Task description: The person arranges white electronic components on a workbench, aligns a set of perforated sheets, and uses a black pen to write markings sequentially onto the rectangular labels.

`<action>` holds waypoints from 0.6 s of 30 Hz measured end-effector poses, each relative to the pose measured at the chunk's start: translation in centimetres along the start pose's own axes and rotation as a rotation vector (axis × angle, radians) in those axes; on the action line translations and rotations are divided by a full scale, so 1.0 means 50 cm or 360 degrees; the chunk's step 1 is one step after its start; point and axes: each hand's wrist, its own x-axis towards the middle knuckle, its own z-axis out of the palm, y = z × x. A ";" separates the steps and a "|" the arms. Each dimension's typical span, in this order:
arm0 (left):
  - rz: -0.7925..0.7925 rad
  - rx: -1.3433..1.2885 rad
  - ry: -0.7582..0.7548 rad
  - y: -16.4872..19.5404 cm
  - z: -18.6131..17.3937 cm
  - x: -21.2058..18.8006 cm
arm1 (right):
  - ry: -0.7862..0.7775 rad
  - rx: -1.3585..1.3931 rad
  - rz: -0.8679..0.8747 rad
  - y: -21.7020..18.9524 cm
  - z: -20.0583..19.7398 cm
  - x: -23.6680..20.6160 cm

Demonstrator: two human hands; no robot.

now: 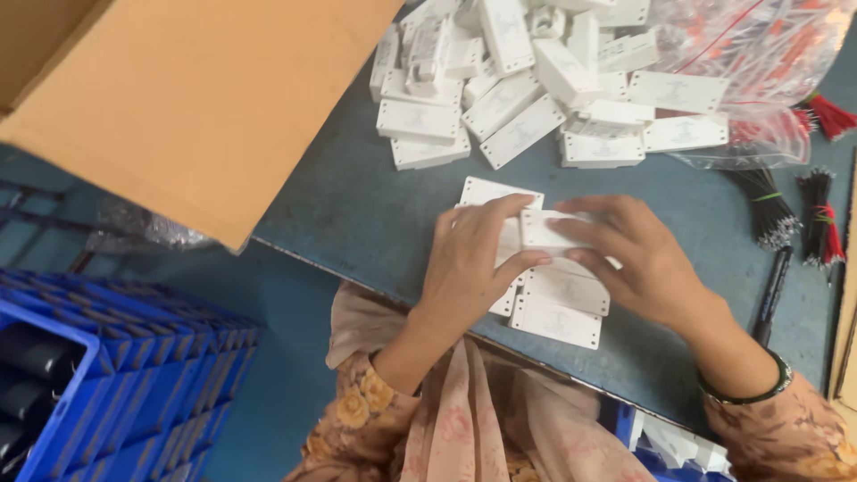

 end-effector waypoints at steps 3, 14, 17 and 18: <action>-0.0039 0.0025 0.0197 -0.024 0.001 -0.002 | 0.0118 0.0177 0.0292 0.057 0.002 -0.028; -0.0500 -0.0193 0.0392 -0.118 -0.051 -0.103 | -0.0099 -0.0255 0.0001 0.095 0.013 0.084; -0.0432 0.0050 0.0369 -0.126 -0.042 -0.099 | -0.0242 -0.0512 -0.0428 0.085 0.024 0.225; -0.0425 0.0060 0.0382 -0.125 -0.042 -0.101 | -0.0289 -0.0600 -0.0455 0.078 0.030 0.266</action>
